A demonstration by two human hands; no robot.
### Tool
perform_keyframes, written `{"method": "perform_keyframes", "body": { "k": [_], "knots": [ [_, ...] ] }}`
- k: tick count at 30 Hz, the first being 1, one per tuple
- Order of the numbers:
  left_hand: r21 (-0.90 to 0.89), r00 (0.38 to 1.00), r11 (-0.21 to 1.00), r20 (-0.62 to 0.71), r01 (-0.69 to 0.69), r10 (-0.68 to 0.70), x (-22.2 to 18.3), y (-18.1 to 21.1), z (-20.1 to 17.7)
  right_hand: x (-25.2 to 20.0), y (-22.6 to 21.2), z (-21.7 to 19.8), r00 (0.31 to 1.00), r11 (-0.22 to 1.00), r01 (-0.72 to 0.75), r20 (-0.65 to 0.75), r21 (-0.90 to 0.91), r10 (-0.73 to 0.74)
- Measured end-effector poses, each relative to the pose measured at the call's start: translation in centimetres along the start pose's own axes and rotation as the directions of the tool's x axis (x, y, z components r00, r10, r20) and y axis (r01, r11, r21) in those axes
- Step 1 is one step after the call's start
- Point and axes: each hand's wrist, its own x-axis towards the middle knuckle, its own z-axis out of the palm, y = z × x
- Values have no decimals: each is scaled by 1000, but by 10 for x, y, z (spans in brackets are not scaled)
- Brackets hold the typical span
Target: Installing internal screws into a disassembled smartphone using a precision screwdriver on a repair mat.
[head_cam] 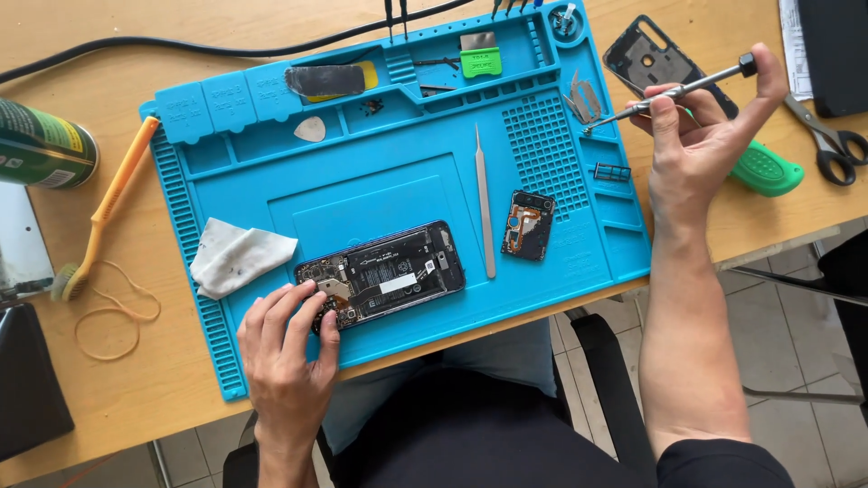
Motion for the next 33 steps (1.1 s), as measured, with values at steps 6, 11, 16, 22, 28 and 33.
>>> {"method": "perform_keyframes", "body": {
  "k": [6,11,16,22,28,33],
  "knots": [
    [-142,999,990,-21,24,-27,12,9,-5,-4,2,-5,999,999,-22,-35,38,23],
    [-310,991,942,-19,-129,130,74,54,-4,-9,-7,-3,988,988,-97,-106,117,109],
    [-378,887,871,212,-313,410,142,95,64,-15,-35,18,942,923,-249,-149,292,301],
    [-463,883,859,280,-219,376,173,107,109,-19,-54,47,935,873,-249,-132,419,330],
    [-479,879,850,282,-218,384,166,92,100,-16,-54,59,913,810,-298,-98,504,397],
    [-397,894,905,335,-153,299,151,35,71,23,-50,20,906,815,-293,-126,500,403]
  ]
}}
